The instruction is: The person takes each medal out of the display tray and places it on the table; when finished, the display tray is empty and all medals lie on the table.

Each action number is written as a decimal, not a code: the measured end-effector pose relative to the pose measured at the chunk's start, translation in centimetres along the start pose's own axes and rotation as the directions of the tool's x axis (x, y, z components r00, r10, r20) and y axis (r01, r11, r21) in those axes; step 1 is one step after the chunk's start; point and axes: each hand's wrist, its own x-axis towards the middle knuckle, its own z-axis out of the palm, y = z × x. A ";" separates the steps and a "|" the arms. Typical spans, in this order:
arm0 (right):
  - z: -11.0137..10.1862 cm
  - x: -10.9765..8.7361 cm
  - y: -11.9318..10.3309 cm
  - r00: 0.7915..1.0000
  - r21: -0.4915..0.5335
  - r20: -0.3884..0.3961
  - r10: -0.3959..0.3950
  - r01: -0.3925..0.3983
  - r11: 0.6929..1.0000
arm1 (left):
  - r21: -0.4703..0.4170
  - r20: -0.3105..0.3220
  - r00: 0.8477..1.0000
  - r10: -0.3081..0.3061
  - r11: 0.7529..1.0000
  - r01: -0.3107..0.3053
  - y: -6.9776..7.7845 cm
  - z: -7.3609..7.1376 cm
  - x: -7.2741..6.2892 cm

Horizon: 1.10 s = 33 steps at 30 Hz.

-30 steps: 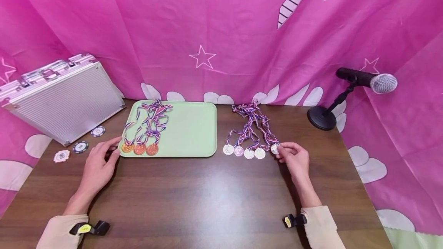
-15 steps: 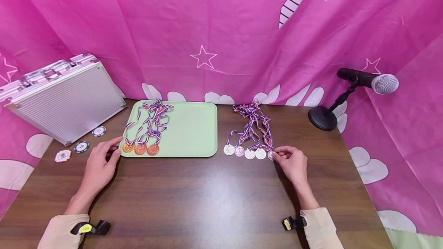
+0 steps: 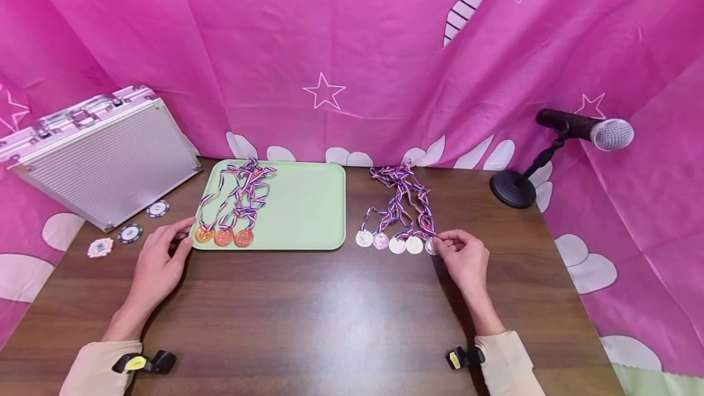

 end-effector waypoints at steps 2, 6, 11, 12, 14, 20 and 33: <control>0.3 -0.1 -0.5 0.999 0.004 -0.025 -0.031 0.031 1.000 | 0.001 0.001 1.000 0.000 1.000 0.000 0.0 0.0 0.0; 1.0 -0.3 -1.9 0.993 0.002 -0.047 -0.110 0.110 0.994 | 0.003 0.001 1.000 -0.002 1.000 0.002 -0.1 0.0 -0.1; 2.1 -0.5 -3.4 0.982 -0.021 -0.058 -0.181 0.180 0.983 | 0.003 0.009 1.000 -0.013 1.000 0.013 -0.1 0.0 -0.2; 2.2 -0.5 -3.6 0.981 -0.029 -0.057 -0.187 0.186 0.982 | 0.005 0.010 1.000 -0.015 1.000 0.015 0.0 0.0 -0.2; 2.2 -0.4 -3.6 0.982 -0.042 -0.052 -0.181 0.179 0.983 | 0.001 0.009 1.000 -0.019 1.000 0.019 0.0 0.0 -0.2; 1.3 -0.5 -2.2 0.996 -0.053 -0.028 -0.079 0.078 0.996 | -0.001 0.017 1.000 -0.019 1.000 0.019 0.0 -0.1 -0.1; 0.3 -0.5 0.2 0.998 -0.086 0.068 -0.007 0.013 0.996 | 0.008 0.012 1.000 -0.010 1.000 0.010 0.3 -0.1 0.0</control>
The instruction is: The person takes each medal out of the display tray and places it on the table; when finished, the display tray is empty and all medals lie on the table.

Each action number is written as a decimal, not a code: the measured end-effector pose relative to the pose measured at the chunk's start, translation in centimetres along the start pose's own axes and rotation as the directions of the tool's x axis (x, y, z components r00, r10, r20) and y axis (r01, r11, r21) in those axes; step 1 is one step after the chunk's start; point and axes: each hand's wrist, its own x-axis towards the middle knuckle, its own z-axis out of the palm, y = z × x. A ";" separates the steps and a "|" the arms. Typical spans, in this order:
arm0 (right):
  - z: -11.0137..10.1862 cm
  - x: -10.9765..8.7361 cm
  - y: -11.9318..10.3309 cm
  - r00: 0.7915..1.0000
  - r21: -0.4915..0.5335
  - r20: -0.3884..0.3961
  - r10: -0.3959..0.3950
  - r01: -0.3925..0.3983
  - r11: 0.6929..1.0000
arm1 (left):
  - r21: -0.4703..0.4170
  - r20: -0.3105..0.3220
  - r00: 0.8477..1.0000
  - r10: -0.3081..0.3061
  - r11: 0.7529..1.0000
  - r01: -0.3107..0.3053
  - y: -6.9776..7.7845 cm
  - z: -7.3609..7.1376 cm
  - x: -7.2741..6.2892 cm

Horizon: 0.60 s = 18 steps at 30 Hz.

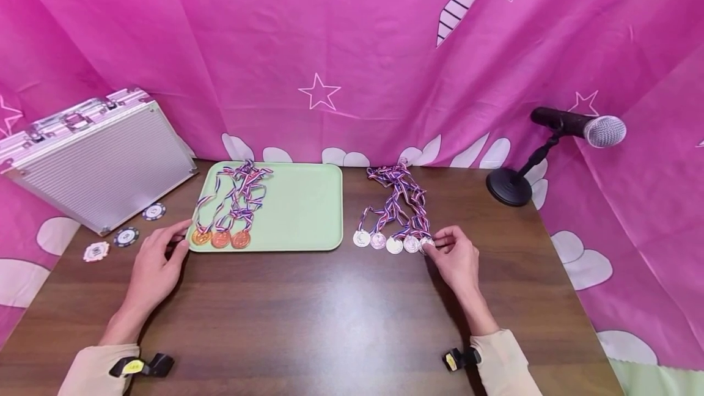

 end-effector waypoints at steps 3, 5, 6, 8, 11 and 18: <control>0.0 0.1 0.1 1.000 -0.014 -0.013 0.000 -0.001 1.000 | 0.004 0.000 1.000 -0.002 1.000 0.002 0.0 0.0 0.0; -0.1 0.1 0.2 1.000 -0.021 -0.023 0.003 -0.003 1.000 | 0.008 0.001 1.000 -0.005 1.000 0.005 -0.1 0.0 0.0; -0.2 0.1 0.2 1.000 -0.022 -0.026 0.003 -0.004 1.000 | 0.009 0.003 1.000 -0.007 1.000 0.007 -0.1 0.0 0.0; -0.2 0.2 0.3 1.000 -0.023 -0.030 0.004 -0.005 1.000 | 0.011 0.006 1.000 -0.008 1.000 0.008 -0.2 0.0 0.1; -0.2 0.2 0.4 1.000 -0.016 -0.029 0.003 -0.004 1.000 | 0.008 0.006 1.000 -0.007 1.000 0.007 -0.2 0.0 0.1; -0.2 -0.1 -0.7 0.997 0.005 -0.072 -0.027 0.028 1.000 | 0.001 -0.002 1.000 0.001 1.000 -0.001 -0.2 0.0 0.0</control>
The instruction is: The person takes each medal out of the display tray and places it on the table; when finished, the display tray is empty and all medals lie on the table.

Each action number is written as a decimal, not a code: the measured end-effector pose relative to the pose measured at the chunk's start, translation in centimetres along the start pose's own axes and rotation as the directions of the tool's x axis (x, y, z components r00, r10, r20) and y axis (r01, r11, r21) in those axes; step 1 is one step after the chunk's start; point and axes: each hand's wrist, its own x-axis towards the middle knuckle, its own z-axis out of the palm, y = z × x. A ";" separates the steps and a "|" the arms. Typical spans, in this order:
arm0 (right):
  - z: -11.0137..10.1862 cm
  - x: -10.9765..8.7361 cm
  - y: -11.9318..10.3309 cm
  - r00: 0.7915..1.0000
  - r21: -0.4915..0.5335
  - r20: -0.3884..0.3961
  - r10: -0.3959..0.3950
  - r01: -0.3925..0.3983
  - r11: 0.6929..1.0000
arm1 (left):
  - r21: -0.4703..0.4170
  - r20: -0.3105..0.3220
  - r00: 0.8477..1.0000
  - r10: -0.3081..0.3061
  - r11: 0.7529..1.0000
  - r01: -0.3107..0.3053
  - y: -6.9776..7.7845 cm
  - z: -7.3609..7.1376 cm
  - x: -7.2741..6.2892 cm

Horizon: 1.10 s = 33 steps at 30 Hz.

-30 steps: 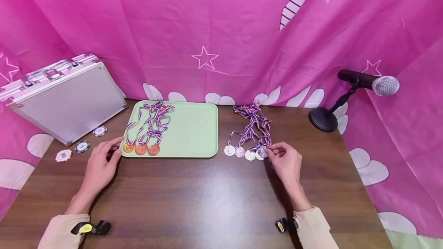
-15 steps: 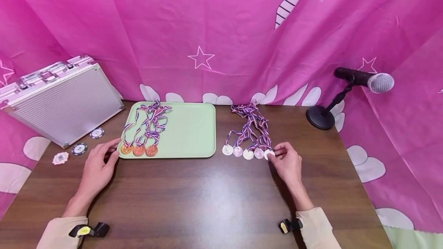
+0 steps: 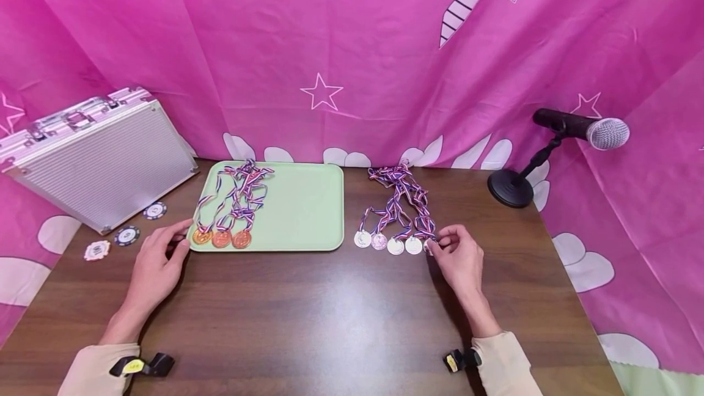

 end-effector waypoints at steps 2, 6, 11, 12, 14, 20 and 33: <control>0.2 -0.1 -0.7 1.000 0.009 -0.009 -0.018 0.018 1.000 | 0.001 0.001 1.000 0.001 1.000 -0.001 0.0 0.0 0.0; 1.1 -0.4 -2.5 0.998 0.040 -0.004 -0.070 0.070 0.997 | 0.000 0.008 1.000 -0.003 1.000 0.003 -0.1 0.0 0.0; 2.9 -1.0 -5.2 0.986 0.093 0.028 -0.163 0.160 0.983 | -0.010 0.010 1.000 -0.006 1.000 0.006 -0.2 0.0 0.0; 3.4 -1.2 -5.7 0.983 0.106 0.036 -0.182 0.177 0.978 | -0.011 0.010 1.000 -0.006 1.000 0.006 -0.2 0.0 0.0; 4.3 -1.5 -6.8 0.975 0.146 0.062 -0.214 0.204 0.968 | -0.008 0.008 1.000 -0.006 1.000 0.006 -0.2 0.0 0.0; 7.7 -2.9 -9.6 0.950 0.239 0.161 -0.267 0.225 0.944 | -0.004 0.011 1.000 -0.011 1.000 0.011 -0.2 -0.1 -0.1; 13.1 -4.9 -14.8 0.885 0.256 0.215 -0.413 0.357 0.898 | -0.010 -0.002 1.000 0.007 1.000 -0.007 0.0 -0.1 0.0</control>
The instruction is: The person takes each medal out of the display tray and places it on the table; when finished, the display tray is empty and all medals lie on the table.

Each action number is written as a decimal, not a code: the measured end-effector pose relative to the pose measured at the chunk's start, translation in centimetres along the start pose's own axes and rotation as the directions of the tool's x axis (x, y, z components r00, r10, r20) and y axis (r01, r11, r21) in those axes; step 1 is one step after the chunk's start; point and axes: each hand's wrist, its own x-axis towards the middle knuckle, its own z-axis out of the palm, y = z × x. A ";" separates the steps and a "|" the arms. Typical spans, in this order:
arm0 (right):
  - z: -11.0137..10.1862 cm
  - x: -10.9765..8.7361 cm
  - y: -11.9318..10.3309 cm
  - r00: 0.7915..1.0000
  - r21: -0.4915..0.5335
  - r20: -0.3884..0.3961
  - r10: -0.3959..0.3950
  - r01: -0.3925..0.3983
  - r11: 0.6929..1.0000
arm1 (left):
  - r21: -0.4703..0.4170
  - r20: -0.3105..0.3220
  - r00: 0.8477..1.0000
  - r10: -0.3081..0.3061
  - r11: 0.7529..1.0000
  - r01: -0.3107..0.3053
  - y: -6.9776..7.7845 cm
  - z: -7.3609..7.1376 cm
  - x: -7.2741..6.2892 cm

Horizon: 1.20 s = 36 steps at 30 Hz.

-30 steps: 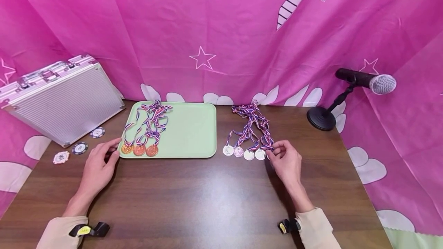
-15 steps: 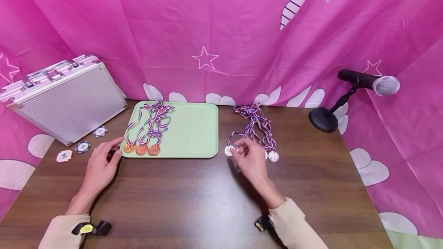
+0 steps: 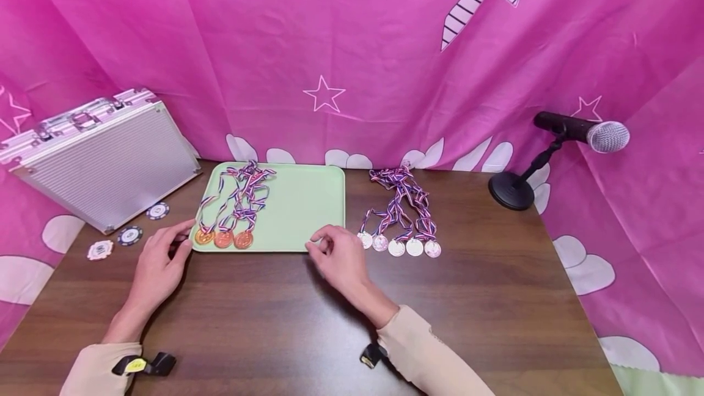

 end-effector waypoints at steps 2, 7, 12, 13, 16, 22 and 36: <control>0.9 0.3 -0.5 1.000 -0.018 0.014 -0.021 0.021 1.000 | -0.001 -0.001 1.000 -0.001 1.000 0.001 0.0 0.0 0.0; 3.1 1.0 -1.6 0.998 -0.037 0.037 -0.058 0.059 0.998 | -0.001 -0.006 1.000 0.000 1.000 0.000 0.1 0.1 0.0; 5.1 2.0 -2.3 0.998 -0.064 0.014 -0.069 0.070 0.995 | 0.000 -0.005 1.000 0.004 1.000 -0.004 0.0 0.1 0.1; 5.5 2.1 -2.4 0.997 -0.070 0.010 -0.071 0.071 0.995 | -0.001 -0.006 1.000 0.006 1.000 -0.006 0.0 0.1 0.2; 7.1 2.5 -2.3 0.997 -0.102 -0.005 -0.078 0.077 0.992 | -0.003 -0.009 1.000 0.011 1.000 -0.011 0.0 0.1 0.2; 10.1 2.9 -2.7 0.997 -0.167 -0.020 -0.072 0.067 0.984 | -0.003 -0.015 1.000 0.027 1.000 -0.027 -0.1 0.2 0.1; 11.9 4.4 -4.9 0.997 -0.402 0.000 0.079 -0.072 0.913 | -0.014 -0.030 0.999 0.035 0.999 -0.035 0.0 0.3 -0.1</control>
